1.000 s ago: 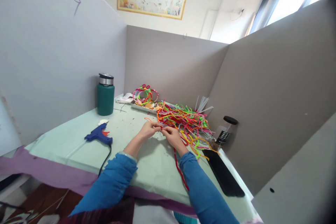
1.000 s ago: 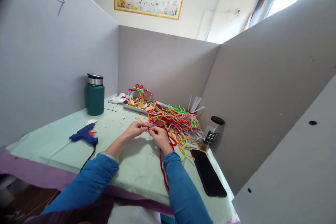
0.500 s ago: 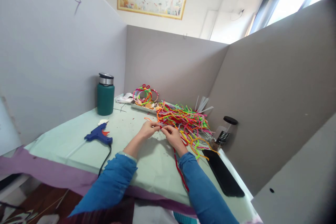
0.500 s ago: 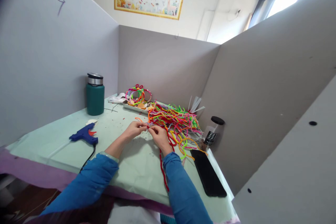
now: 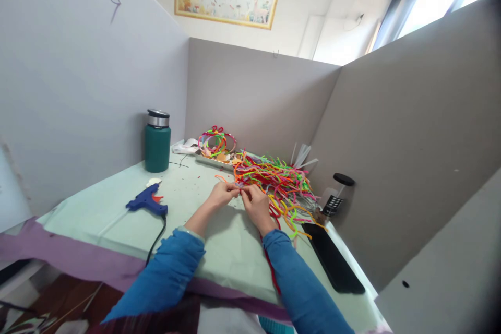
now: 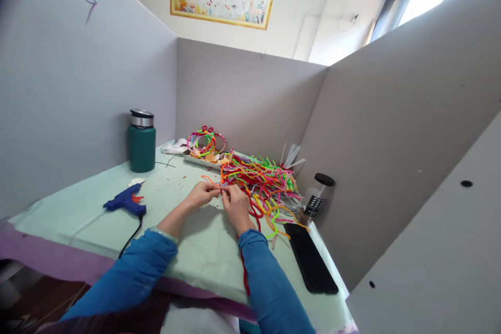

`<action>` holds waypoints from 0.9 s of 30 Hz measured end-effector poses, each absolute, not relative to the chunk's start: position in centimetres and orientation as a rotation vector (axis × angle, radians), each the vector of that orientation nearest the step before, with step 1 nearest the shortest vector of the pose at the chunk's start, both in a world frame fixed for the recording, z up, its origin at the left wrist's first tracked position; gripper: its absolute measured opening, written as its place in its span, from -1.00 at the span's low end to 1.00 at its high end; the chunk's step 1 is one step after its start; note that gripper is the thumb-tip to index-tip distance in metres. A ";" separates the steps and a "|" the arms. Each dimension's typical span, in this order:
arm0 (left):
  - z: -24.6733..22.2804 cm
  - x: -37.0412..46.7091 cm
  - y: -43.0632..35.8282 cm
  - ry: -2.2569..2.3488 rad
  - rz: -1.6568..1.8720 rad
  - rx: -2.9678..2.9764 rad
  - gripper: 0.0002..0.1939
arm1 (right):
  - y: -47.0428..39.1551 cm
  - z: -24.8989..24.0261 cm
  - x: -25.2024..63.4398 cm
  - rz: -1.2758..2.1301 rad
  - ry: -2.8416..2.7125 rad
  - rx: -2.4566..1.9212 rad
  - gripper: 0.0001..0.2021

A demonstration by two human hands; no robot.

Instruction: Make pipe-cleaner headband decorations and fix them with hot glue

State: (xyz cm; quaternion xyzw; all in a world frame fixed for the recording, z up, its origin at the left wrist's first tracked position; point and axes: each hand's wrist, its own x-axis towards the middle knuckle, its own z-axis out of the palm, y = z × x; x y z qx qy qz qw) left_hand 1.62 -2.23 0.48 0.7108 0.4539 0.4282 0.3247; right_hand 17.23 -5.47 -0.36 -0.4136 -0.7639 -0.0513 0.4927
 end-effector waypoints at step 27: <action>1.1 1.4 -2.4 1.269 1.235 1.888 -0.69 | -4.9 -0.5 17.1 0.373 -1.800 -1.026 -0.79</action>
